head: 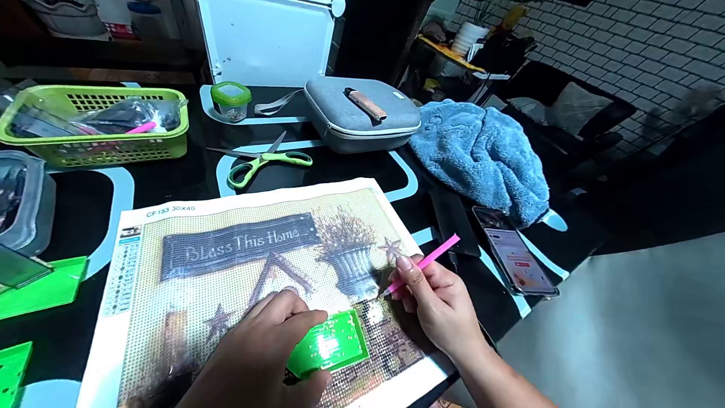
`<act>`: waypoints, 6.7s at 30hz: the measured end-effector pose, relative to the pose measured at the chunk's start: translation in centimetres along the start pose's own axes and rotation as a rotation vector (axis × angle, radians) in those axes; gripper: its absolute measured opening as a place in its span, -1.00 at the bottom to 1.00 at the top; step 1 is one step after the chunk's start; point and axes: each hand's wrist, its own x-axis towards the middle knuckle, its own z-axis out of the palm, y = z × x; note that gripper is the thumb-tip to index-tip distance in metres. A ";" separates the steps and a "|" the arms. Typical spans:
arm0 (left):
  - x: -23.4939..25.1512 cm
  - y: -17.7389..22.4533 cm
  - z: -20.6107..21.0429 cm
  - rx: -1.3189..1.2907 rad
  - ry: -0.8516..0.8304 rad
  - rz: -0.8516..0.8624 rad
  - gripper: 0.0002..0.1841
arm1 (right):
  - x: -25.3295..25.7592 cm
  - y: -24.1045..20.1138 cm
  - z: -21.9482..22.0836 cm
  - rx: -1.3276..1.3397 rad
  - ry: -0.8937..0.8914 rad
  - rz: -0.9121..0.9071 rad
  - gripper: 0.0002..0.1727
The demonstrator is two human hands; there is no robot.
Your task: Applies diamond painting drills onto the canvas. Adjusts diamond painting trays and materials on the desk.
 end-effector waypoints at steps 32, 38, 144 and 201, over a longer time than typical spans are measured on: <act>-0.3 -1.0 1.1 0.039 0.111 0.067 -0.48 | -1.3 -2.0 3.9 0.056 -0.228 -0.242 -0.62; -0.2 -1.0 1.3 0.063 0.140 0.076 -0.52 | -1.3 -1.7 4.4 0.000 -0.253 -0.258 -0.61; 0.0 -0.9 1.5 0.093 0.153 0.079 -0.52 | -1.5 -1.5 4.5 -0.025 -0.311 -0.324 -0.58; -0.2 -1.1 1.2 0.060 0.123 0.076 -0.50 | -1.6 -1.9 4.4 0.021 -0.255 -0.279 -0.61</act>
